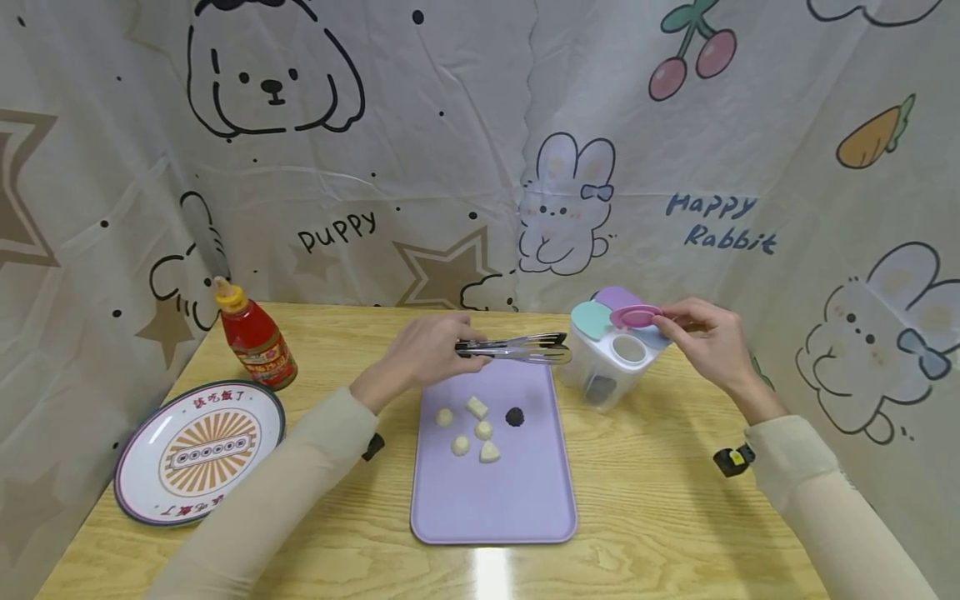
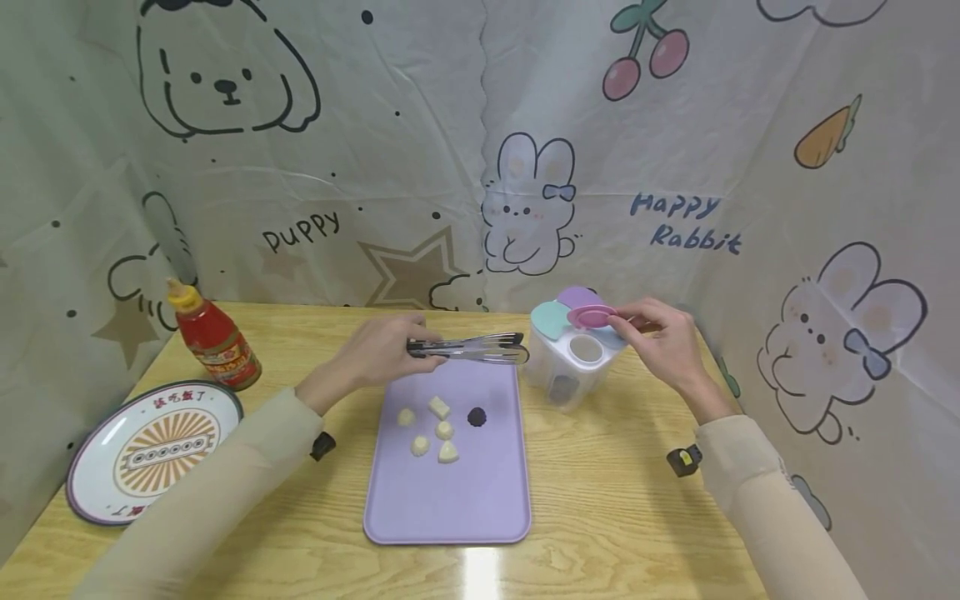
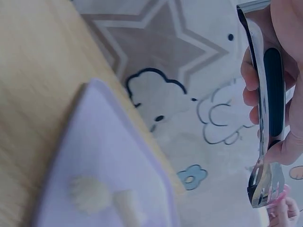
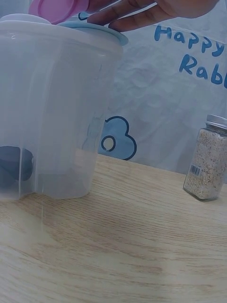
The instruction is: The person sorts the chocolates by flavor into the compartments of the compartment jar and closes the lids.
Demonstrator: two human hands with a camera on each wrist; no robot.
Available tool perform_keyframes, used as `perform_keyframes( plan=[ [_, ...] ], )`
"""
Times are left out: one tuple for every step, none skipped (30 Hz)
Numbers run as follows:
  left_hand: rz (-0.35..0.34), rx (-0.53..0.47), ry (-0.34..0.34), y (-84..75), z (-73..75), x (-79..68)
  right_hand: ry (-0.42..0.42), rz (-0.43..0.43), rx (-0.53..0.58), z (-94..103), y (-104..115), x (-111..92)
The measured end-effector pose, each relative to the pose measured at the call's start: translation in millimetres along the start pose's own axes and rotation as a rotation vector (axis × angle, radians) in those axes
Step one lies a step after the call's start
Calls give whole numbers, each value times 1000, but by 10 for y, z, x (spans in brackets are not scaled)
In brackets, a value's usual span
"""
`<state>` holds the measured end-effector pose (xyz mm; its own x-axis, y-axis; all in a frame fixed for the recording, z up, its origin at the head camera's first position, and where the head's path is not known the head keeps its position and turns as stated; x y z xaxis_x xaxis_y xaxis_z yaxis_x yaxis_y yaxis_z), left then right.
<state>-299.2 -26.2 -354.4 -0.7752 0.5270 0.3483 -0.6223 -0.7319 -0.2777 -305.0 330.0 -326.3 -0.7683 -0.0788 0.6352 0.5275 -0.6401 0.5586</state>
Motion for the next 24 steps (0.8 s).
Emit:
perform_keyframes(
  plan=[
    [-5,1,-1,-29,14,29,0,2,2,-3,0,2],
    [-13,4,-2,-61,25,59,-1,3,1,-5,0,3],
    [-22,6,-5,-94,36,89,-2,4,0,-7,1,4],
    [-30,9,-5,-128,45,119,-2,4,0,-9,0,5],
    [-36,10,-4,-159,48,148,-3,4,0,-11,1,6],
    [-42,7,-5,-191,53,177,-3,4,0,-13,1,7],
    [-48,9,-8,-223,58,207,-4,5,2,-14,-2,9],
    [-53,6,-10,-254,60,238,-5,7,5,-14,-4,10],
    [-57,1,-14,-288,64,268,-5,7,6,-14,-3,11],
    [-61,-5,-16,-323,66,299,-5,7,9,-13,-5,13],
    [-65,-10,-19,-358,68,329,-5,6,9,-12,-5,13],
    [-71,-17,-22,-395,71,360,-5,5,9,-11,-5,13],
    [-77,-20,-25,-434,73,392,-5,5,8,-8,-4,12],
    [-84,-21,-26,-473,72,425,-4,2,5,-7,-2,11],
    [-88,-20,-26,-512,73,457,-4,-1,2,-5,0,10],
    [-91,-18,-23,-545,68,489,-3,-3,1,-3,-2,10],
    [-95,-16,-20,-577,61,521,-3,-2,-1,-1,-4,10],
    [-99,-14,-15,-606,52,553,-3,-2,-1,2,-5,10],
    [-102,-9,-10,-634,42,584,-4,0,2,4,-9,11],
    [-105,1,-3,-657,28,613,-6,2,7,6,-14,13],
    [-107,10,4,-676,14,639,-6,4,7,8,-12,13],
    [-111,18,11,-693,-2,664,-8,6,9,9,-15,15],
    [-113,28,17,-708,-16,686,-9,8,13,9,-19,15],
    [-114,36,24,-717,-33,705,-10,8,15,9,-19,14]
  ],
)
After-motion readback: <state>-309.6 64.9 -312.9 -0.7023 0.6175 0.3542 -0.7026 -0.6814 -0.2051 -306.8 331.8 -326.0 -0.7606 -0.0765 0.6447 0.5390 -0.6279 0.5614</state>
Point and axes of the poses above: each hand's wrist, its own x-axis towards the middle knuckle, its own z-axis out of the back of the hand, y = z × x, the point moved 9 cm from there along x, towards the middle knuckle, and after that the axes turned 6 degrees about -y, right-handed, at the moved point
